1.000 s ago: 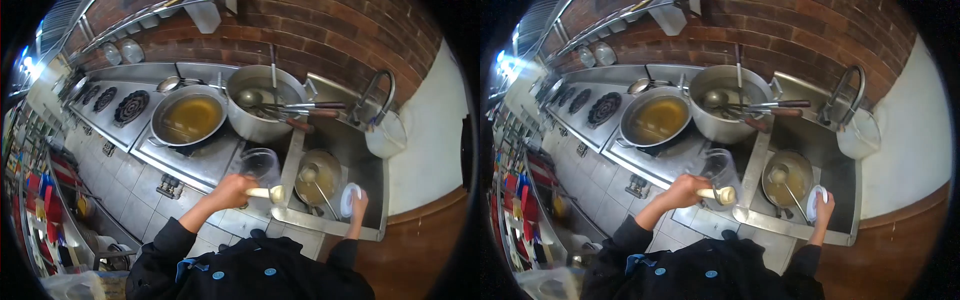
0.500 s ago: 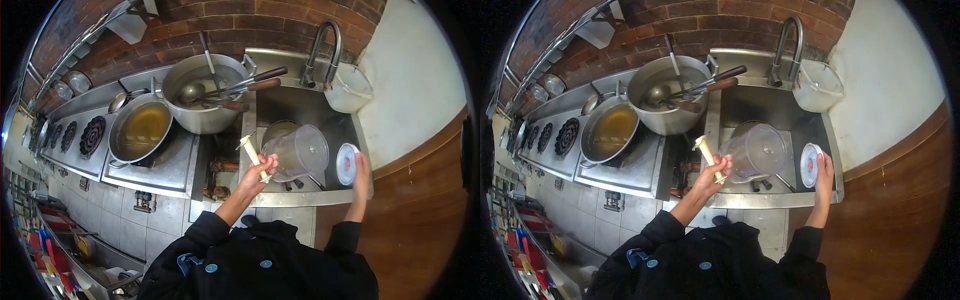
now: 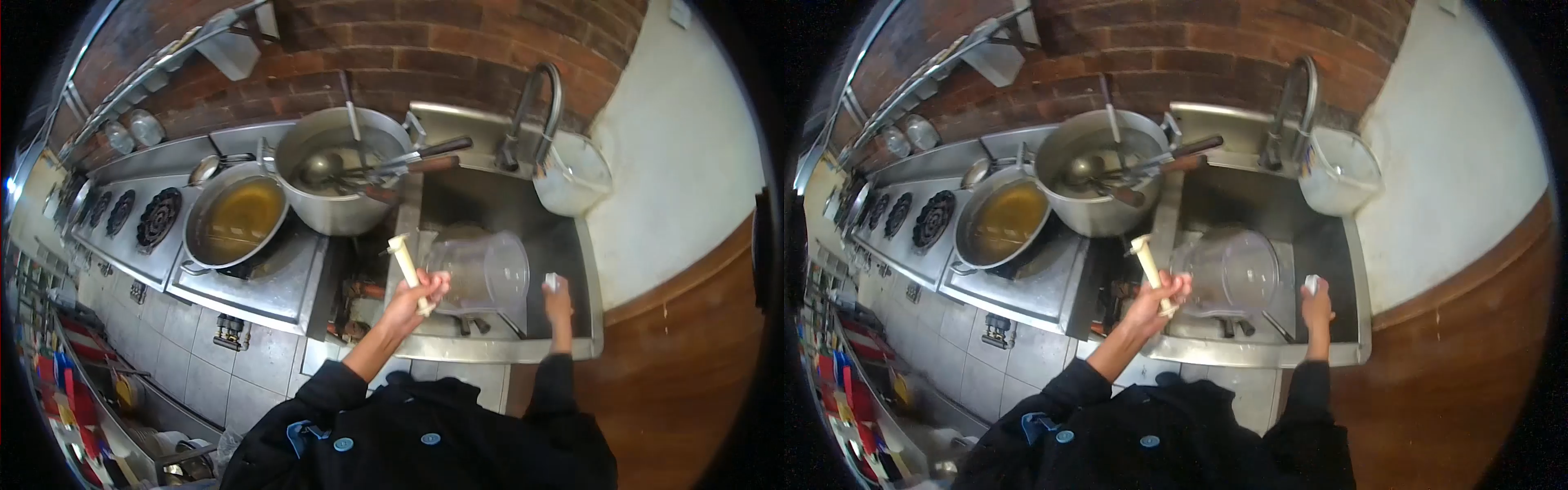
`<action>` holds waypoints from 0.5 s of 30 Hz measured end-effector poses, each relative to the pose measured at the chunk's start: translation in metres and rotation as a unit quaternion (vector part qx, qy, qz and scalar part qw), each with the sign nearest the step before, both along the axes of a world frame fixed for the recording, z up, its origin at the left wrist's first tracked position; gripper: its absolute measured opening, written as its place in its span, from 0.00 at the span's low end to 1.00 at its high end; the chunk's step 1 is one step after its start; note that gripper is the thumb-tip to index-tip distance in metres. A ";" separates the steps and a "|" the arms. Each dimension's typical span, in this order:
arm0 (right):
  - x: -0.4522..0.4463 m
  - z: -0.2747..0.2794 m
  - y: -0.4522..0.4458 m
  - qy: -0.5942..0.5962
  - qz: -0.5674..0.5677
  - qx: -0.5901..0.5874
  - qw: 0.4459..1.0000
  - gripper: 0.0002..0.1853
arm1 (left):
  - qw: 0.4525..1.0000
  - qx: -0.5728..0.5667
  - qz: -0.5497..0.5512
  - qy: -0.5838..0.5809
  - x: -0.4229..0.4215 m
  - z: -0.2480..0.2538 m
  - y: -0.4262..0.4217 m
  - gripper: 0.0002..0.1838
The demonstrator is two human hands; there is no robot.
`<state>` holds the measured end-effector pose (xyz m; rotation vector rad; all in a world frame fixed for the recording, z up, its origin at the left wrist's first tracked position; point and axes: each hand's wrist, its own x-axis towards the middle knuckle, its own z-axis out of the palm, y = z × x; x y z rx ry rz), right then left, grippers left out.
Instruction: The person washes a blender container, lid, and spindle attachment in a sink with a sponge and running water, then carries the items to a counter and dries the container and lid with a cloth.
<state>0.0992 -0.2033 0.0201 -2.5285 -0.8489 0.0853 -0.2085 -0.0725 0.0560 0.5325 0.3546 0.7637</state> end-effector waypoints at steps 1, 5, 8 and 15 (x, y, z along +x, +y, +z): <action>0.025 -0.044 -0.002 0.138 0.136 0.233 0.953 0.23 | 1.000 0.020 -0.005 0.003 -0.011 0.001 -0.001 0.08; -0.085 0.041 0.014 -0.083 0.063 -0.078 0.991 0.28 | 0.986 0.070 0.044 0.144 -0.073 0.034 -0.013 0.07; -0.155 0.086 0.034 0.142 0.295 0.236 0.915 0.38 | 0.945 0.113 0.082 0.296 -0.130 0.047 -0.026 0.17; -0.354 0.152 0.057 -0.056 0.738 0.139 0.658 0.29 | 0.913 -0.005 0.263 0.313 -0.268 0.005 -0.077 0.16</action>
